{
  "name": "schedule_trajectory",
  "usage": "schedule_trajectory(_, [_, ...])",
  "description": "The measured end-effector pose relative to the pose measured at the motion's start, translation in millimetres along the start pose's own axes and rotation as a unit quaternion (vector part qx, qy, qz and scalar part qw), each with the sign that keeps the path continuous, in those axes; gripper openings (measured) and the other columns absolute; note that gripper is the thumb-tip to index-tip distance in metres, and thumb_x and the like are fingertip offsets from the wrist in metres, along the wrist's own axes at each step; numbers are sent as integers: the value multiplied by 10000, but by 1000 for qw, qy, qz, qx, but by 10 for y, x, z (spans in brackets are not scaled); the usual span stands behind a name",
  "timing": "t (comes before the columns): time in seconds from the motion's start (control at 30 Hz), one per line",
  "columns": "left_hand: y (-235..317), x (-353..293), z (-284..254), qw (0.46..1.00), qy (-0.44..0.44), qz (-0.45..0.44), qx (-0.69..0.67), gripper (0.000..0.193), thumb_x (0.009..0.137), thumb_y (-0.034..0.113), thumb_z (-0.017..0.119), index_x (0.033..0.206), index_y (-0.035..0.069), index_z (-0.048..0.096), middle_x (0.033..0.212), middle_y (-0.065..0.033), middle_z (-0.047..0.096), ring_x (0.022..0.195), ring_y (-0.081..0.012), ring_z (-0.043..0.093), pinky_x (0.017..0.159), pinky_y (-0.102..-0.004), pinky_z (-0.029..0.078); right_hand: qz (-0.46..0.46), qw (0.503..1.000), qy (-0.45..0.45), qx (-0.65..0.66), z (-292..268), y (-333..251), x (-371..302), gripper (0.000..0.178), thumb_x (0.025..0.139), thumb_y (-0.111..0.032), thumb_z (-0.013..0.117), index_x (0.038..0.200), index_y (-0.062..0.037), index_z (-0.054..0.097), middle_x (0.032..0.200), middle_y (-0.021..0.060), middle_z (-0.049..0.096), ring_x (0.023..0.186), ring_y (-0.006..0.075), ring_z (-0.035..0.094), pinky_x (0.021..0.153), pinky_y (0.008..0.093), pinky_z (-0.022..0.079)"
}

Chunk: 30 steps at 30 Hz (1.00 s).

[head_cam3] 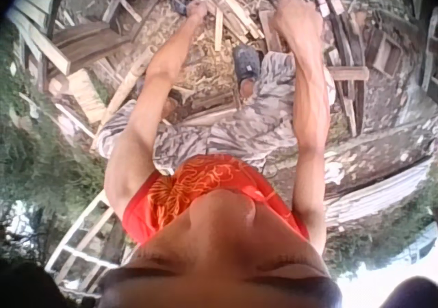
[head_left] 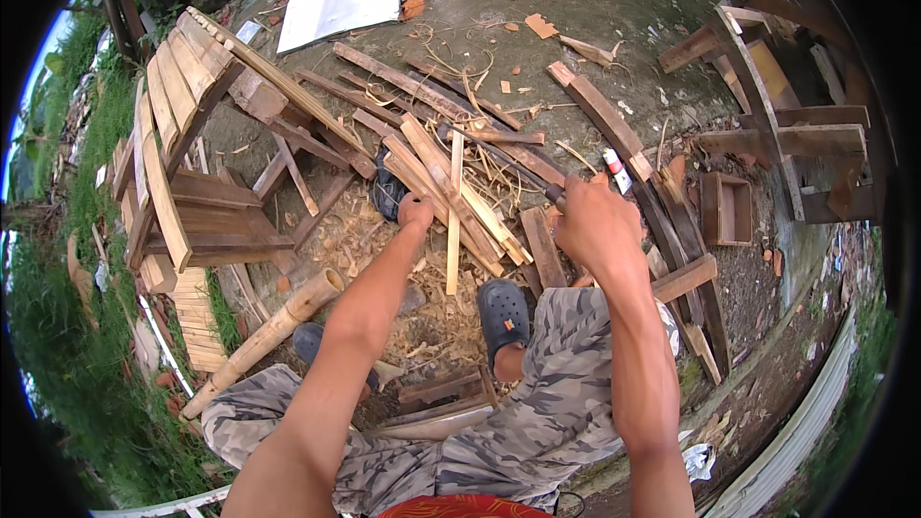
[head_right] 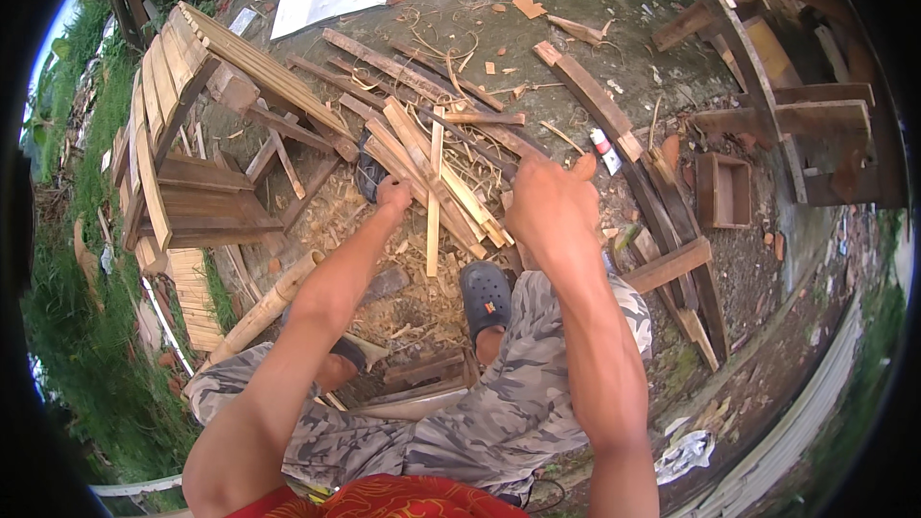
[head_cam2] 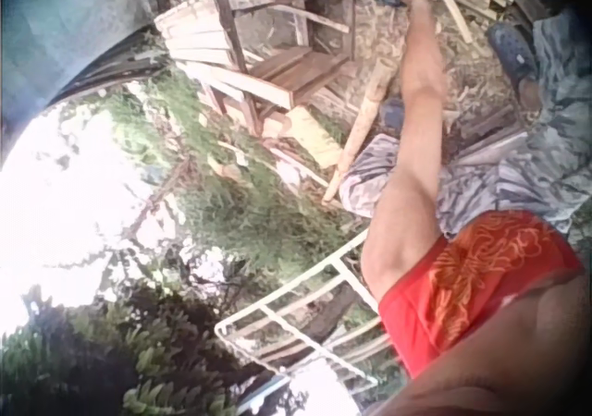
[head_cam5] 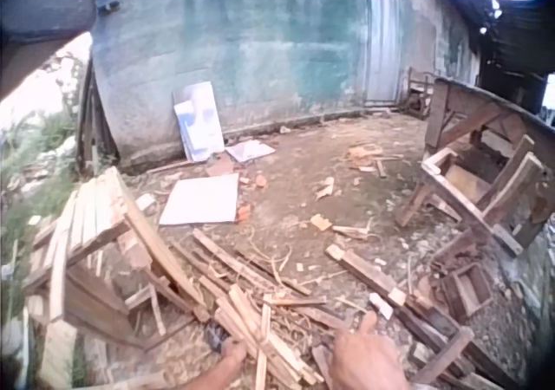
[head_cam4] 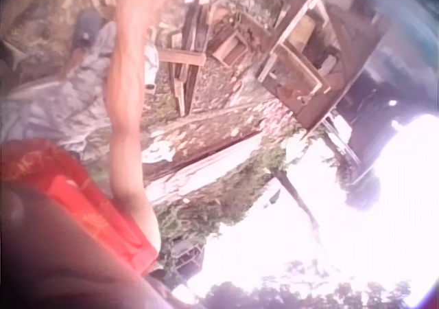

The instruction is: The person sits on the ground and uses a knife to shave thin strips from a small piece of wood. They repeatedly hold the wood in one hand and draw the knife along its surface to produce shavings, occasionally inspecting the blade and the wood.

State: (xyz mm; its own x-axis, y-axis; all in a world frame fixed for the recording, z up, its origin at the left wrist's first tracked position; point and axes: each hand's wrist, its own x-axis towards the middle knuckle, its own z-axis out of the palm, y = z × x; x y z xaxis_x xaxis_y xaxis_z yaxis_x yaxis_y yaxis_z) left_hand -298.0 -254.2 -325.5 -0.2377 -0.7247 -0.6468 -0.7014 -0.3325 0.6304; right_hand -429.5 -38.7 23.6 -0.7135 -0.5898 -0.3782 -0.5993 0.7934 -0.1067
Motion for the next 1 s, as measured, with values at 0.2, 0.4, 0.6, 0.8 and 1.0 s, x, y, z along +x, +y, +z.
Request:
schedule_trajectory(0.2, [420, -759, -707, 954, 127, 265, 59, 387, 948, 234, 614, 1260, 9, 568, 993, -180, 692, 892, -286, 688, 835, -423, 506, -11, 999, 19, -26, 19, 22, 36, 310, 793, -162, 680, 1050, 11, 670, 1000, 228, 723, 947, 386, 708, 835, 480, 559])
schedule_trajectory(0.4, [324, -1601, -1784, 935, 142, 316, -76, 308, 931, 180, 634, 1200, 32, 607, 1003, -166, 697, 901, -290, 680, 823, -402, 512, 16, 999, -41, -11, 60, -106, 38, 365, 801, -110, 642, 1152, -49, 722, 1199, 176, 706, 1109, 369, 684, 861, 541, 539])
schedule_trajectory(0.6, [-376, -2387, -2227, 943, 174, 277, -62, 254, 903, 128, 656, 1135, 26, 638, 927, -145, 700, 828, -223, 671, 755, -376, 513, -77, 996, -24, -37, 171, -218, -125, 334, 772, -123, 637, 1068, 4, 727, 1121, 240, 705, 1055, 388, 687, 900, 482, 544])
schedule_trajectory(0.8, [-1148, -2745, -2085, 932, 235, 241, -136, 263, 934, 115, 619, 1191, 65, 643, 814, -87, 694, 662, -210, 647, 652, -342, 517, -89, 992, -48, -76, 384, -211, -216, 403, 765, -151, 627, 1142, -27, 693, 1156, 226, 698, 1087, 389, 672, 899, 502, 536])
schedule_trajectory(1.0, [-1483, -2931, -2003, 942, 206, 203, -168, 254, 960, 86, 597, 1212, 74, 624, 828, -79, 684, 675, -156, 636, 626, -326, 503, -100, 989, -74, -79, 597, -107, -241, 438, 771, -278, 691, 1155, -68, 686, 1202, 164, 701, 1141, 359, 655, 894, 562, 499])
